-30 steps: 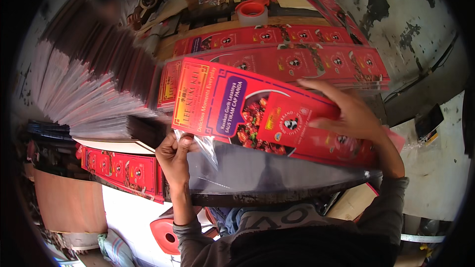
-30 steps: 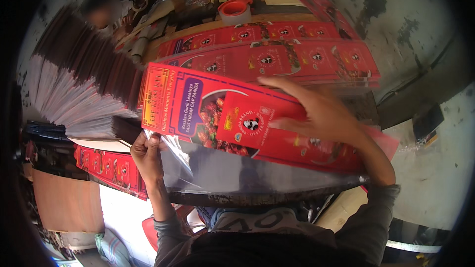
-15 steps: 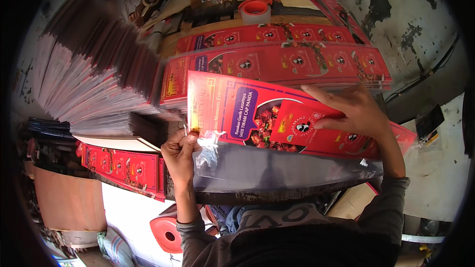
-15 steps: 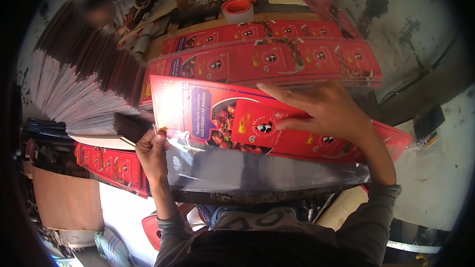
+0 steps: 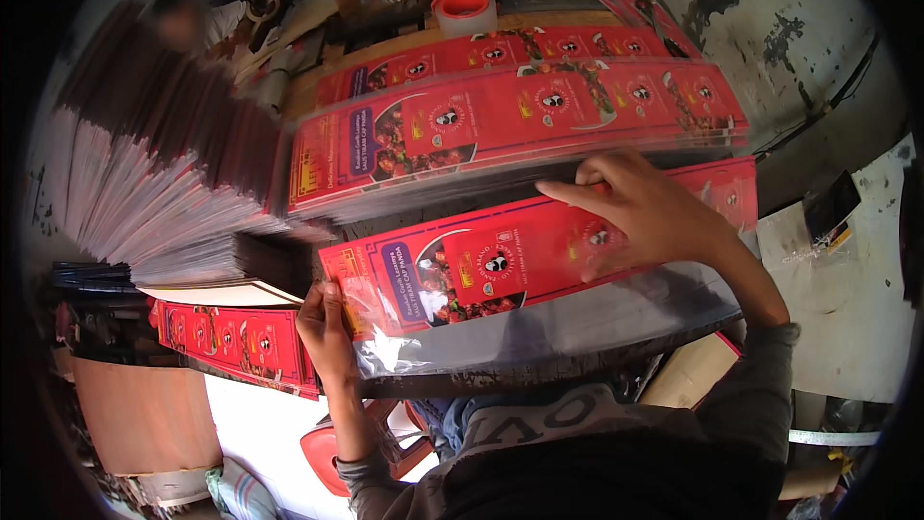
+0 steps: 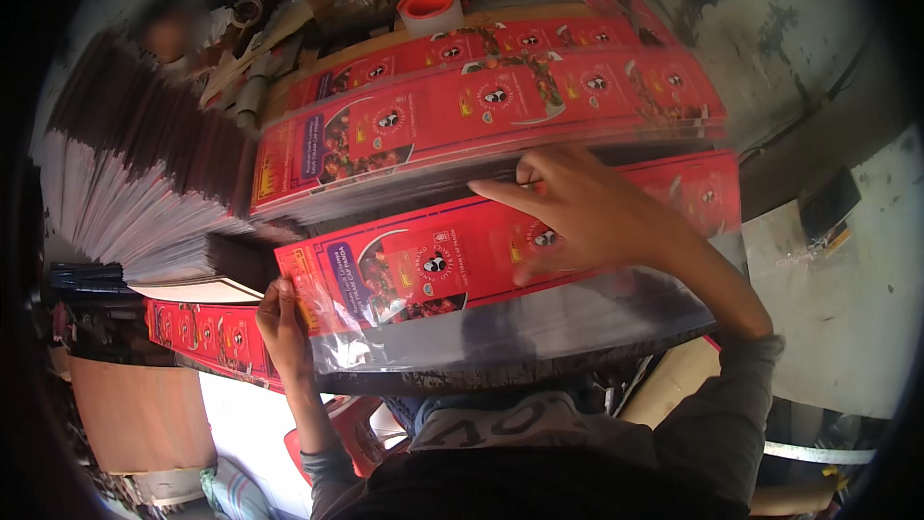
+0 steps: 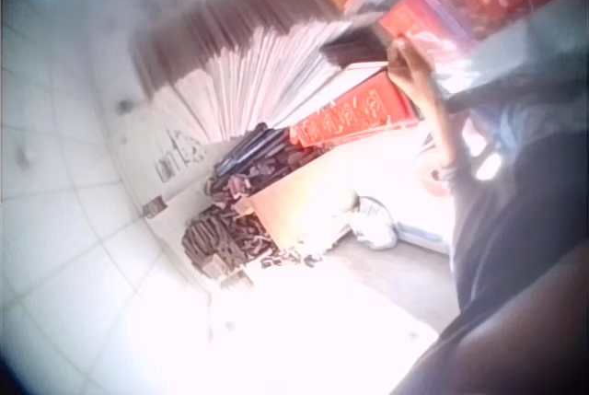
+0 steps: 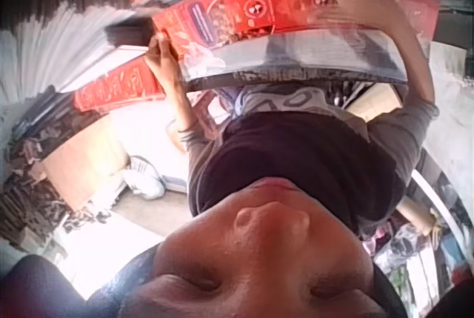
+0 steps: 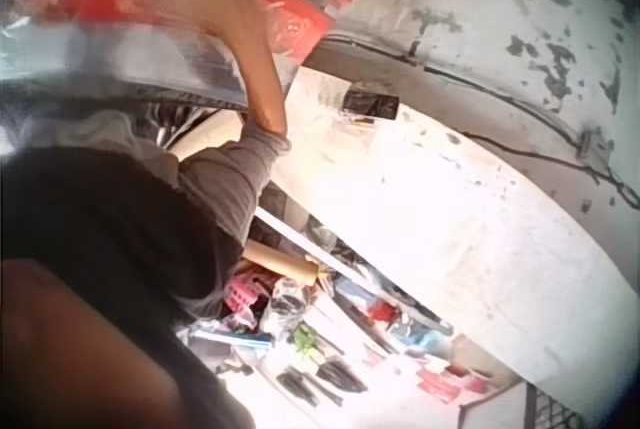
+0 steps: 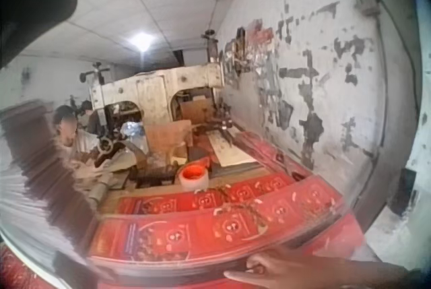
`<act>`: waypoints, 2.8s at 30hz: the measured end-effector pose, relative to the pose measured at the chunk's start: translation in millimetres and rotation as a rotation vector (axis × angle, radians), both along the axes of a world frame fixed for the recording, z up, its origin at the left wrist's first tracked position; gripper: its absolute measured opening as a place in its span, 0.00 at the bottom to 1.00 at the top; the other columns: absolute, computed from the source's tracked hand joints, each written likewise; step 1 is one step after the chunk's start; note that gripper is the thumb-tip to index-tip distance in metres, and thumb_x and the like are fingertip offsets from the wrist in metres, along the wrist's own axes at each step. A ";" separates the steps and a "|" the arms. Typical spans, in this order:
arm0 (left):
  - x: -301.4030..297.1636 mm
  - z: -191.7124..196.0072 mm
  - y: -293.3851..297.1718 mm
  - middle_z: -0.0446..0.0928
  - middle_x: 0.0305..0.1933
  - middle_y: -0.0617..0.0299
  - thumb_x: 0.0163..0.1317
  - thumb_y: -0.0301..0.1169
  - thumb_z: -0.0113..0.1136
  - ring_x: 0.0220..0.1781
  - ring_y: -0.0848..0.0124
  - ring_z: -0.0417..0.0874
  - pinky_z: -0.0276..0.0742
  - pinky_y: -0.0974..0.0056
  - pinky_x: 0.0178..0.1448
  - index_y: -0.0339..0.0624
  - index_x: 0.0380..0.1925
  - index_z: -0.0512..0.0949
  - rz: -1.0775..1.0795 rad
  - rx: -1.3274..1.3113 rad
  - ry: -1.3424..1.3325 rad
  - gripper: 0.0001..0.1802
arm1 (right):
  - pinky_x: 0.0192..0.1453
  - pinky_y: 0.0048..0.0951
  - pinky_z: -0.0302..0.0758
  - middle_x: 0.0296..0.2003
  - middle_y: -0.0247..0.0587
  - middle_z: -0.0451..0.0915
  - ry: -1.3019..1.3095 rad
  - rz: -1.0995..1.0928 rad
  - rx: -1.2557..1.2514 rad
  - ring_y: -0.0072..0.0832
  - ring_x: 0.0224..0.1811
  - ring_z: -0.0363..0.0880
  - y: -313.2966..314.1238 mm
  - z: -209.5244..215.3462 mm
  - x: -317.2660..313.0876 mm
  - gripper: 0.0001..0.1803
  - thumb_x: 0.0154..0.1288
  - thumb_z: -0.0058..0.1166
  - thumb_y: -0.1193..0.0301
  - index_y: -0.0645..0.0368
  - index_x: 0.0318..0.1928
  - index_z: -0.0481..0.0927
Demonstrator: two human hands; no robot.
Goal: The person inserts printed paper packaging sheets into transparent plastic sleeves by hand.
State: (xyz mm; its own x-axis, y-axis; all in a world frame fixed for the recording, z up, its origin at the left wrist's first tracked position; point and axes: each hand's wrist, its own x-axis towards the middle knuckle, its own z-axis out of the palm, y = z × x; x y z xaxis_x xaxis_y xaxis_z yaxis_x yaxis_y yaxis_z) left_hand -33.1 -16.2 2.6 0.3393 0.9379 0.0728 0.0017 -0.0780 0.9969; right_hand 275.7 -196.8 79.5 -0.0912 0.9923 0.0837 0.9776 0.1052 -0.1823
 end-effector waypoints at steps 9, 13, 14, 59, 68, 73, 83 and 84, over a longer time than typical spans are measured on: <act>28.1 28.2 -13.7 0.55 0.63 0.45 0.46 0.54 0.59 0.63 0.52 0.60 0.56 0.50 0.64 0.36 0.60 0.57 -0.574 0.963 0.957 0.46 | 0.60 0.50 0.54 0.56 0.46 0.58 0.034 -0.378 0.019 0.47 0.59 0.57 -68.0 -60.7 23.2 0.55 0.31 0.66 0.43 0.54 0.61 0.60; 33.2 15.2 0.6 0.60 0.59 0.50 0.38 0.61 0.59 0.61 0.54 0.60 0.49 0.47 0.66 0.37 0.59 0.59 -0.581 0.983 0.954 0.52 | 0.62 0.50 0.51 0.55 0.47 0.58 0.034 -0.376 0.042 0.48 0.59 0.56 -61.9 -64.9 27.1 0.56 0.29 0.68 0.46 0.58 0.60 0.61; 35.0 11.6 3.1 0.62 0.55 0.50 0.36 0.60 0.62 0.57 0.54 0.63 0.51 0.48 0.64 0.37 0.58 0.60 -0.545 0.996 0.894 0.53 | 0.62 0.49 0.51 0.55 0.48 0.58 0.036 -0.378 0.065 0.48 0.59 0.56 -60.1 -66.7 27.1 0.57 0.28 0.69 0.46 0.59 0.60 0.60; 36.5 39.6 -0.1 0.73 0.32 0.62 0.44 0.27 0.65 0.37 0.63 0.71 0.61 0.60 0.41 0.43 0.30 0.74 -0.344 1.131 0.465 0.12 | 0.31 0.33 0.64 0.25 0.43 0.71 0.073 -0.204 0.712 0.39 0.27 0.68 -66.2 -10.7 30.2 0.06 0.48 0.55 0.79 0.61 0.28 0.71; 65.7 85.9 22.9 0.69 0.25 0.57 0.47 0.18 0.58 0.27 0.58 0.70 0.64 0.59 0.33 0.37 0.23 0.70 -0.060 1.220 0.322 0.06 | 0.31 0.28 0.65 0.24 0.45 0.69 -0.012 -0.312 0.797 0.35 0.25 0.67 -34.0 27.2 58.2 0.04 0.55 0.52 0.79 0.65 0.29 0.70; 112.5 106.8 75.4 0.69 0.25 0.59 0.51 0.26 0.59 0.29 0.58 0.69 0.61 0.58 0.35 0.40 0.25 0.70 0.004 1.478 0.334 0.07 | 0.29 0.29 0.67 0.25 0.42 0.72 0.126 -0.289 0.814 0.32 0.26 0.72 25.7 35.7 101.1 0.06 0.58 0.53 0.72 0.62 0.31 0.72; 124.1 60.6 129.9 0.71 0.45 0.50 0.60 0.48 0.48 0.49 0.48 0.71 0.65 0.47 0.53 0.45 0.48 0.69 -0.300 1.214 0.786 0.23 | 0.30 0.41 0.65 0.22 0.47 0.73 0.192 -0.335 0.512 0.49 0.28 0.72 77.8 -23.3 130.5 0.10 0.61 0.49 0.67 0.59 0.30 0.67; 124.1 61.5 128.4 0.70 0.46 0.50 0.60 0.48 0.48 0.50 0.48 0.71 0.65 0.48 0.53 0.44 0.48 0.68 -0.320 1.173 0.753 0.23 | 0.30 0.37 0.65 0.22 0.46 0.71 0.193 -0.317 0.500 0.43 0.26 0.69 77.5 -23.5 131.7 0.10 0.61 0.50 0.68 0.61 0.31 0.67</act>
State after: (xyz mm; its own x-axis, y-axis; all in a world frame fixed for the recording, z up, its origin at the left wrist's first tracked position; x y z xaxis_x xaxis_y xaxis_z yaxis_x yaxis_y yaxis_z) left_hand 91.0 112.2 64.2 0.8261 0.3397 0.4496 0.3176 -0.9397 0.1264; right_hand 407.4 -119.3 56.0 0.2650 0.8050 0.5308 0.9295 -0.0668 -0.3627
